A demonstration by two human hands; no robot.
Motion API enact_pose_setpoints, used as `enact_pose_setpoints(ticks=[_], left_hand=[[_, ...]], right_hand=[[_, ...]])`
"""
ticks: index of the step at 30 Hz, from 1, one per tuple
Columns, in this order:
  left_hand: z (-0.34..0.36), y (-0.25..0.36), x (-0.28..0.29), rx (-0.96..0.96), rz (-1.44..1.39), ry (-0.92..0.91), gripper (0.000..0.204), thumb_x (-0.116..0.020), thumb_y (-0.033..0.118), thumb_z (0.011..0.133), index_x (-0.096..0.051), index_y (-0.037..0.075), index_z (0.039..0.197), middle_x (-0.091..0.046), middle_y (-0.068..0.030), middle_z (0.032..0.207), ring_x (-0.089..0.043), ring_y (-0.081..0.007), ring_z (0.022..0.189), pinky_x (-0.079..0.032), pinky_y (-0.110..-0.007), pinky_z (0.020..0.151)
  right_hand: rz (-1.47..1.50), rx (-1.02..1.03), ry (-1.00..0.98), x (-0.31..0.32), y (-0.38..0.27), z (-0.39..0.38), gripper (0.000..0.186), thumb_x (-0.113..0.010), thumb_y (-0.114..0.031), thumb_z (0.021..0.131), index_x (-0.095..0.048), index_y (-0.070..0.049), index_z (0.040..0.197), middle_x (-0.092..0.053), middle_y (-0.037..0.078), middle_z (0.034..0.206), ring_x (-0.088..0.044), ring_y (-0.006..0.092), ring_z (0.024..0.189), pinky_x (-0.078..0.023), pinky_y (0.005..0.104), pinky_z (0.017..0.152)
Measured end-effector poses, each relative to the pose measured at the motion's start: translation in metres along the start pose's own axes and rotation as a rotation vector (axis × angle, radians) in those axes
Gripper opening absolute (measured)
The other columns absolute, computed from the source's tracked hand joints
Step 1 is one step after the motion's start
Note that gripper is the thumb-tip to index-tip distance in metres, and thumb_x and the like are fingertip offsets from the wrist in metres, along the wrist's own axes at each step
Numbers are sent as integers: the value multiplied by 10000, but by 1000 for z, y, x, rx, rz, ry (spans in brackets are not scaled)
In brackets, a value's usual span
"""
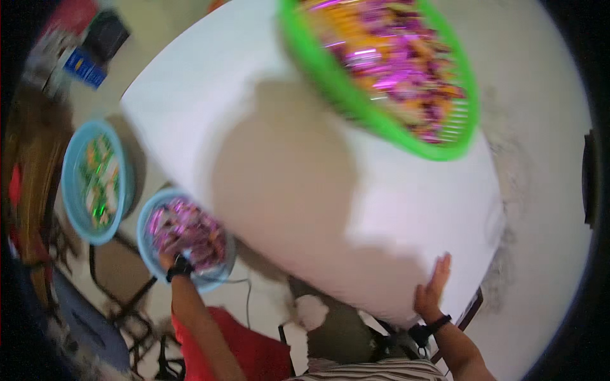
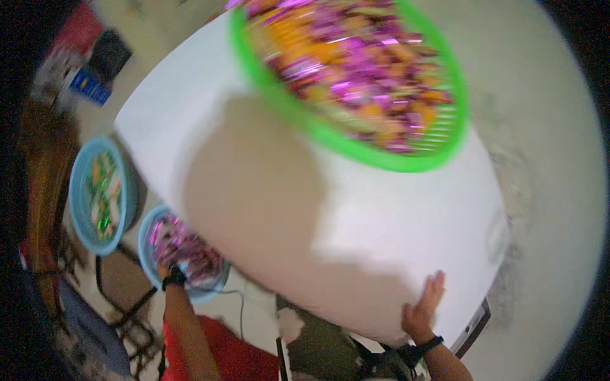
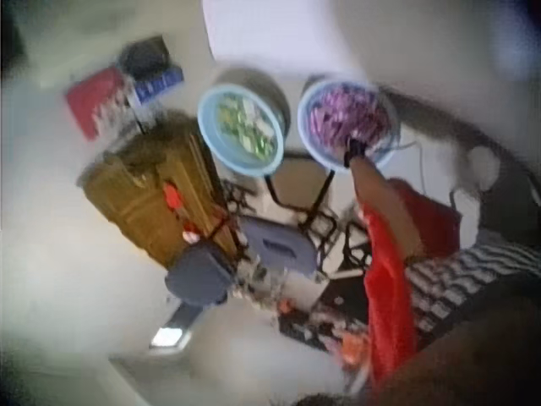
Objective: The person picks up several wrapped candies from a green basket and arranges them in a row on the table before placing them into a plastic bag by hand.
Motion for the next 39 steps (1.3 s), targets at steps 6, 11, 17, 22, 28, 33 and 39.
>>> enact_pose_setpoints(ticks=[6, 11, 17, 22, 28, 33, 39], left_hand=[[-17, 78, -12, -38, 101, 167, 442, -494, 278, 939, -513, -31, 1255, -591, -205, 1181, -579, -340, 1025, -478, -433, 887], [-146, 64, -193, -283, 85, -39, 417, -484, 231, 949, -477, 3, 1298, -527, -168, 1273, -501, -292, 1147, -408, -378, 958], [-369, 84, -327, -683, 353, -391, 404, -477, 174, 966, -433, 33, 1343, -499, -120, 1311, -461, -235, 1199, -374, -346, 1009], [-486, 0, -373, -428, 303, -847, 352, -525, 93, 924, -505, 29, 1270, -490, -111, 1300, -476, -213, 1161, -367, -351, 1018], [-575, -104, -388, -1139, 1149, -1145, 346, -541, 106, 894, -543, 17, 1228, -479, -208, 1327, -429, -356, 1248, -338, -438, 1041], [-602, -118, -389, -1524, 1260, -997, 293, -576, 147, 844, -600, 25, 1109, -506, -178, 1310, -409, -375, 1260, -298, -504, 1031], [-605, -117, -391, -1550, 1288, -987, 295, -573, 144, 833, -594, 28, 1104, -514, -173, 1296, -414, -372, 1255, -299, -502, 1029]], right_hand=[[142, -76, -104, -9, -18, 4, 822, -612, -437, 814, -272, -9, 1429, -128, 307, 1504, -79, 480, 1402, -48, 686, 1043], [108, -148, -50, 5, -3, -7, 801, -637, -396, 792, -308, -24, 1421, -136, 264, 1514, -101, 449, 1406, -77, 680, 1046], [86, -141, -177, 5, -15, 0, 767, -463, -563, 887, -300, -62, 1444, -123, 213, 1535, -83, 396, 1424, -127, 682, 1051], [155, -75, -98, -3, -12, -4, 742, -373, -575, 929, -236, -93, 1476, -106, 191, 1544, -70, 374, 1429, -126, 673, 1060], [465, -49, 224, 11, 20, -11, 505, -607, -336, 842, -529, -55, 1255, -414, 187, 1393, -339, 344, 1325, -272, 594, 1032], [657, -468, 625, 4, 155, -27, 329, -611, -211, 836, -600, -59, 1127, -558, 153, 1191, -479, 348, 1141, -368, 448, 993], [888, -705, 713, 24, 259, -38, 273, -612, -158, 859, -622, -44, 1107, -583, 136, 1065, -563, 250, 971, -456, 340, 861]])
Point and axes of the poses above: each hand's wrist, its own z-axis towards the middle knuckle, its own x-axis out of the back of the hand, y = z × x, the point moved 5 cm from there along z, towards the middle knuckle
